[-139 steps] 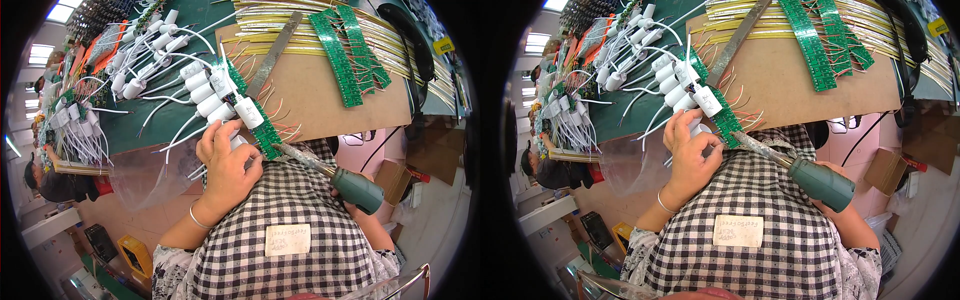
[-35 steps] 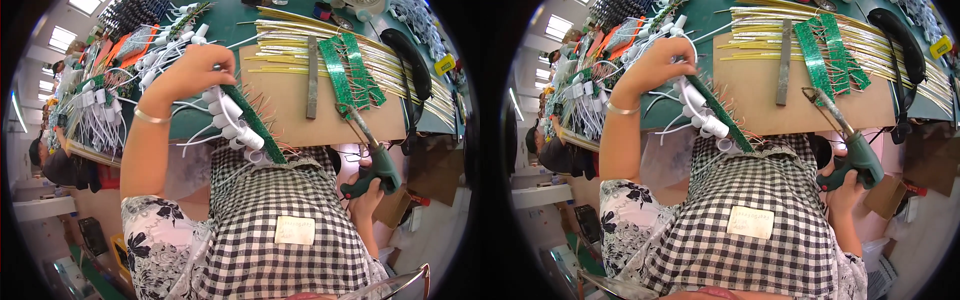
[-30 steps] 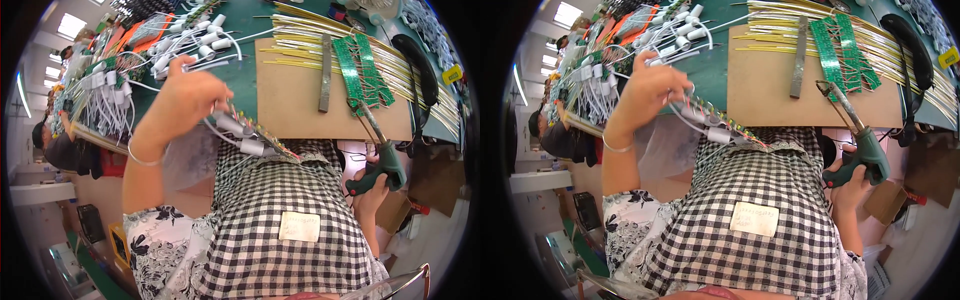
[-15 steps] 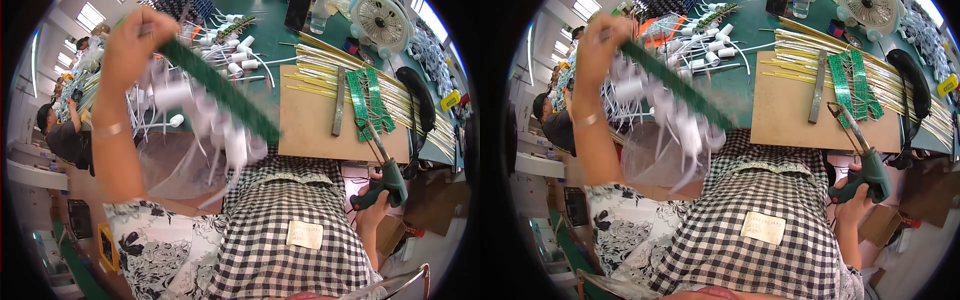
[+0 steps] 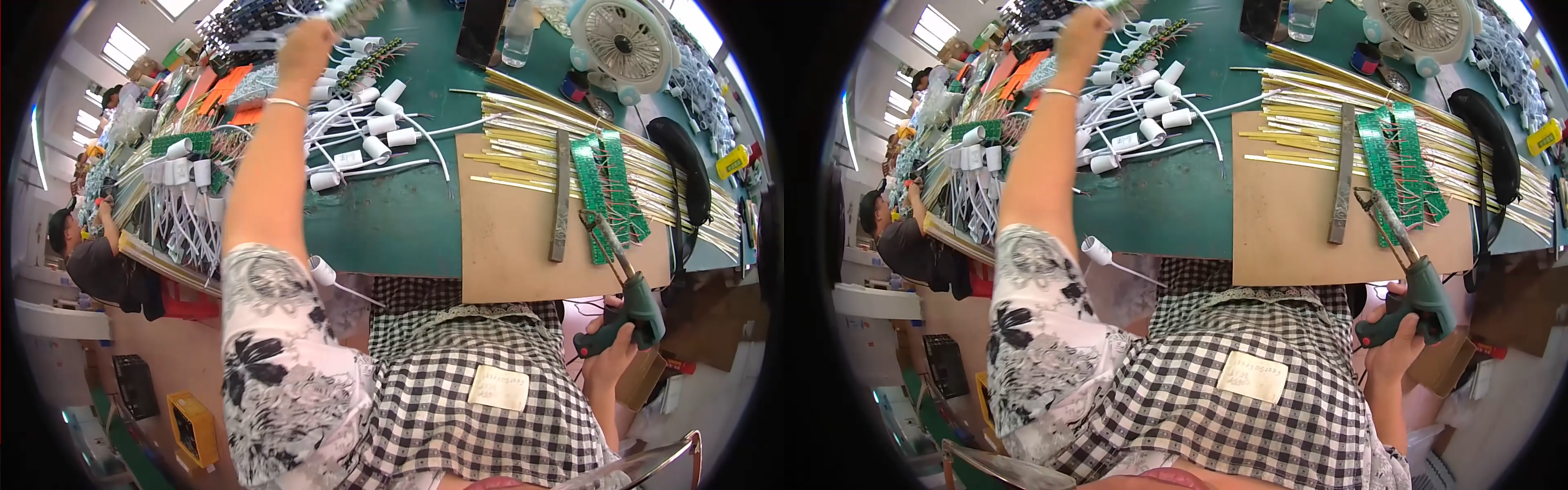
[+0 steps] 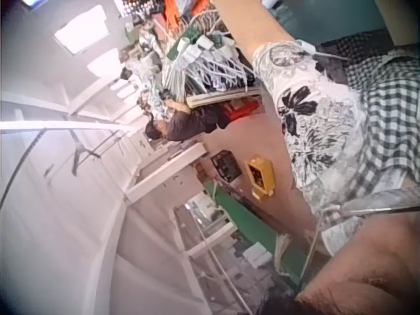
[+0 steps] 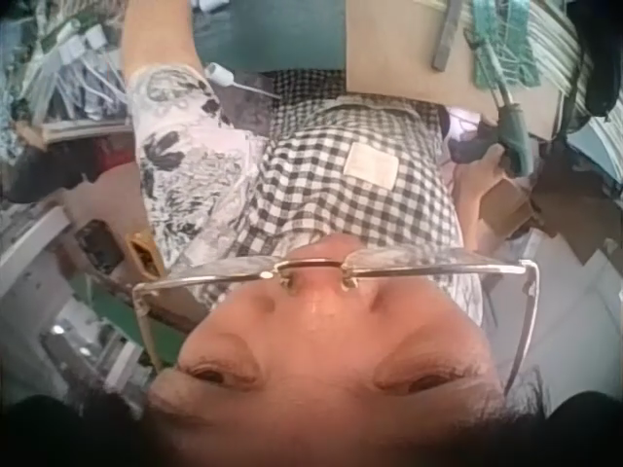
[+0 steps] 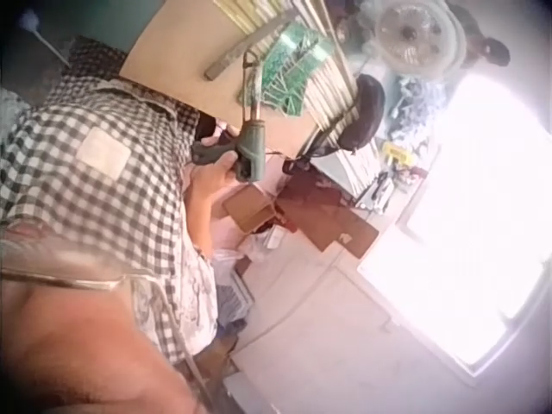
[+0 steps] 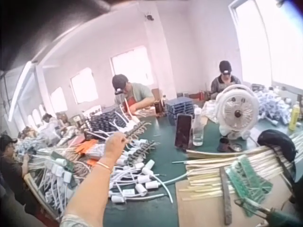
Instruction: The person solders wires from white cylindrical casings onto green circuit boards using a soldering iron, positioning each component by hand.
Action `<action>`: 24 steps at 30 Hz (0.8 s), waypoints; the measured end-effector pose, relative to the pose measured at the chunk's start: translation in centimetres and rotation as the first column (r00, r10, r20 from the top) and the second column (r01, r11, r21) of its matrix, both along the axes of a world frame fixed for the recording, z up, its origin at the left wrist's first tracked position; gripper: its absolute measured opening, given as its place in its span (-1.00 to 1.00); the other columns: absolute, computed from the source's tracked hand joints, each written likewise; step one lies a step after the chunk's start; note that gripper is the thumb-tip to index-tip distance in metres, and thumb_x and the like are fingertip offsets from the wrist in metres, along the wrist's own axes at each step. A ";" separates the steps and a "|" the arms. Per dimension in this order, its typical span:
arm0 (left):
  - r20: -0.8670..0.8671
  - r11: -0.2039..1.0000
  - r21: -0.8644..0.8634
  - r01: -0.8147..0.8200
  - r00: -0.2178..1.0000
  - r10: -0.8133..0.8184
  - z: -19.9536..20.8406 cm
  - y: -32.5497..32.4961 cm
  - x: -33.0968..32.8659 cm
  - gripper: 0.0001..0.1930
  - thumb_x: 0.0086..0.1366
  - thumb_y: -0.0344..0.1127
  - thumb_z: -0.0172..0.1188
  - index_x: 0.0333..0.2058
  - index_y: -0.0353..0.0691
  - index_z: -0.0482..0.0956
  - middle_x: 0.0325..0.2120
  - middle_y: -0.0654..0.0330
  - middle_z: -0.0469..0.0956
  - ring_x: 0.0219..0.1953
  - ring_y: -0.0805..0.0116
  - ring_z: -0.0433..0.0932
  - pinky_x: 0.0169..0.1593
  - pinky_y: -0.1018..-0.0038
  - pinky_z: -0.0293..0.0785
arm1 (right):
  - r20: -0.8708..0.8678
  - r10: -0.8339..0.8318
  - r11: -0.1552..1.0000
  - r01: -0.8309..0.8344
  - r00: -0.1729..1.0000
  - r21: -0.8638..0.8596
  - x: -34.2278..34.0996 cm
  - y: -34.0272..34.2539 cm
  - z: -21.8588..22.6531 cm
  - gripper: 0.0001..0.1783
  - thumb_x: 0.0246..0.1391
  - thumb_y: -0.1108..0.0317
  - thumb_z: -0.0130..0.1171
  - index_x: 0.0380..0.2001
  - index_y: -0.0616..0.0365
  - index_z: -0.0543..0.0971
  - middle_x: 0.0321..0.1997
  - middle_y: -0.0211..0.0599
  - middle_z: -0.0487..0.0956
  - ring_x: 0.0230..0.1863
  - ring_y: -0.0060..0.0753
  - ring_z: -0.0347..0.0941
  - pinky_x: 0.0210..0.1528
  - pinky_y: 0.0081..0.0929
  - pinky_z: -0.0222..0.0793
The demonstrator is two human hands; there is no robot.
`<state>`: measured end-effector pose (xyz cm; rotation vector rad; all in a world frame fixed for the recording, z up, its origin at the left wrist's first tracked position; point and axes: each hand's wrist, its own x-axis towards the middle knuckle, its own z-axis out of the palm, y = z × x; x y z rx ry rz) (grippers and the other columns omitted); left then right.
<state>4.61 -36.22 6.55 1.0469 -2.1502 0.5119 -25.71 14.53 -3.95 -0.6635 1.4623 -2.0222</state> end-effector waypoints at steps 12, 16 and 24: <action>-0.337 0.953 0.248 -0.172 0.907 0.252 -13.2 36.7 9.9 -0.54 0.13 -0.35 -0.03 0.06 -0.22 0.33 0.11 0.01 0.27 0.11 0.04 0.29 0.23 0.12 -0.03 | -0.136 0.029 0.999 -0.024 0.990 0.041 -2.2 1.6 2.3 -0.31 0.04 -0.18 0.08 -0.01 0.22 0.31 -0.10 -0.20 0.45 -0.49 -0.51 0.36 -0.55 -0.62 0.29; -0.275 0.946 0.015 -0.323 0.909 0.314 -17.3 33.2 5.6 -0.57 0.17 -0.19 -0.14 0.00 -0.11 0.46 0.05 0.14 0.40 0.10 0.11 0.31 0.24 0.16 -0.16 | -0.182 0.039 0.998 -0.029 0.982 0.058 -2.3 0.1 2.4 -0.23 -0.01 -0.24 0.10 -0.02 0.27 0.32 -0.17 -0.19 0.46 -0.49 -0.51 0.36 -0.50 -0.61 0.28; -0.403 0.978 -0.022 -0.205 0.898 0.180 -20.6 33.3 6.5 -0.57 0.24 -0.10 -0.13 -0.01 -0.16 0.45 0.04 0.09 0.34 0.11 0.11 0.23 0.18 0.18 -0.02 | -0.263 0.042 0.997 -0.022 0.964 0.076 -2.1 0.5 1.3 -0.19 -0.03 -0.28 0.09 -0.02 0.28 0.31 -0.15 -0.17 0.47 -0.49 -0.53 0.35 -0.43 -0.60 0.30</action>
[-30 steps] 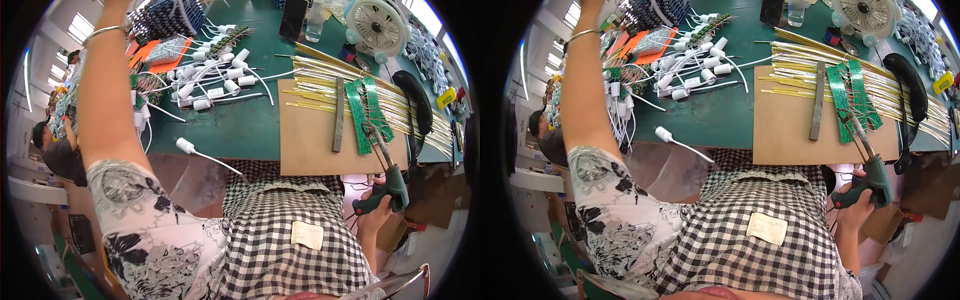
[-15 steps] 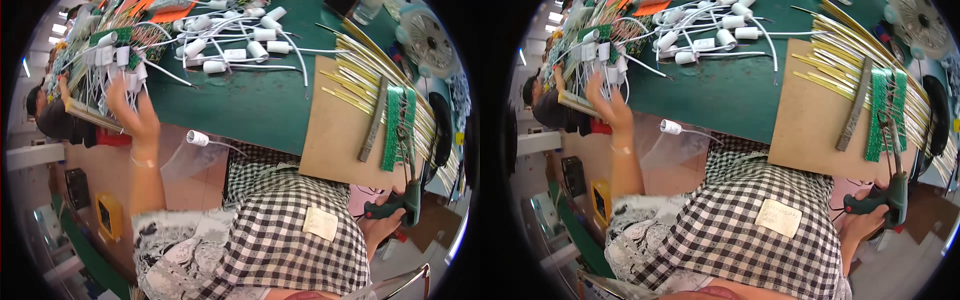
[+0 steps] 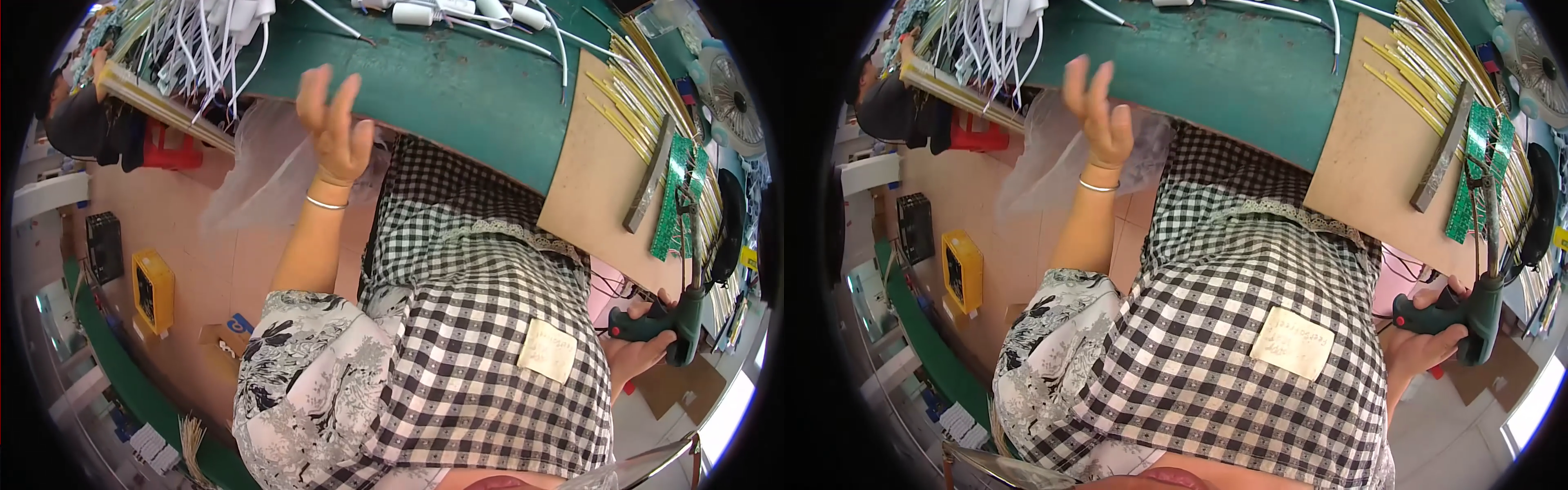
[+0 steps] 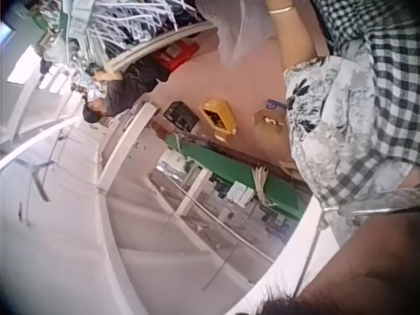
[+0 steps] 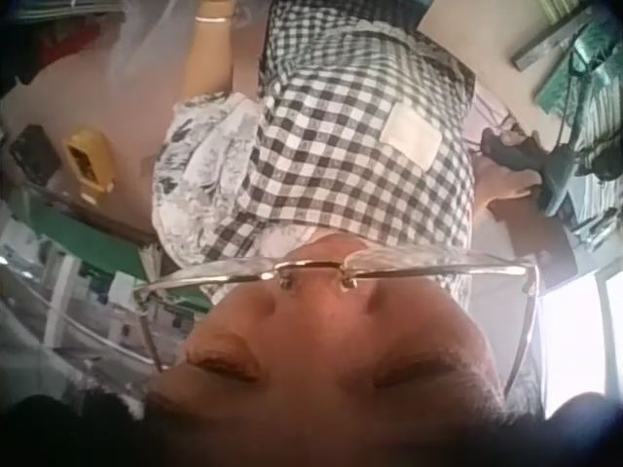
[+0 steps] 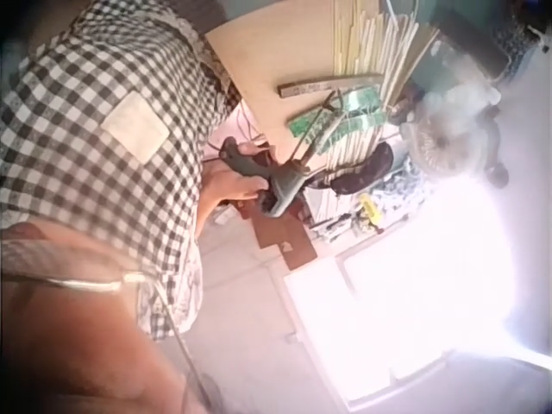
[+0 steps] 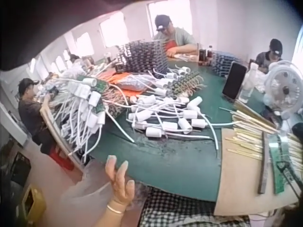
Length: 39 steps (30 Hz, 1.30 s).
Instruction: The person solders wires from white cylindrical casings onto green circuit boards using a soldering iron, positioning each component by hand.
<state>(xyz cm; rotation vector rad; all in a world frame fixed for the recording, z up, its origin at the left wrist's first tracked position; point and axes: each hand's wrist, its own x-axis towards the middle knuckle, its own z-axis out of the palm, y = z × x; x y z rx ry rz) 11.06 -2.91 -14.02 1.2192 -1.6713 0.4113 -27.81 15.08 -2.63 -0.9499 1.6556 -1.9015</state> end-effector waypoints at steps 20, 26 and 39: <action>-0.520 0.020 -0.254 0.967 -0.119 -0.846 12.3 8.5 -1.3 -0.65 0.24 -0.04 -0.01 -0.44 -0.18 0.60 -0.45 0.14 0.60 -0.24 0.24 0.42 -0.27 0.42 0.25 | 0.133 0.125 0.991 -0.130 0.983 0.033 -1.7 -2.1 -1.4 -0.39 0.15 -0.12 -0.02 0.04 0.17 0.28 -0.03 -0.14 0.43 -0.48 -0.50 0.38 -0.46 -0.60 0.30; -0.599 -0.064 -0.183 0.981 -0.163 -0.784 16.5 13.0 -3.7 -0.81 0.28 -0.15 0.04 -0.38 0.01 0.62 -0.25 0.46 0.60 -0.07 0.30 0.38 -0.03 0.29 0.17 | 0.144 0.198 0.979 -0.202 0.970 0.015 -1.6 -3.1 -1.3 -0.41 0.18 -0.09 -0.05 0.05 0.17 0.28 -0.03 -0.16 0.43 -0.48 -0.49 0.37 -0.44 -0.60 0.31; -0.693 -0.178 -0.513 0.839 -0.528 -0.491 14.8 14.5 -3.7 -0.82 0.23 -0.10 0.14 -0.33 0.04 0.67 -0.18 0.57 0.55 -0.09 0.19 0.32 -0.12 0.21 0.12 | 0.112 0.270 0.959 -0.277 0.956 0.055 0.7 -3.3 -0.3 -0.38 0.14 -0.14 -0.04 0.07 0.10 0.27 -0.03 -0.20 0.43 -0.46 -0.49 0.36 -0.45 -0.58 0.33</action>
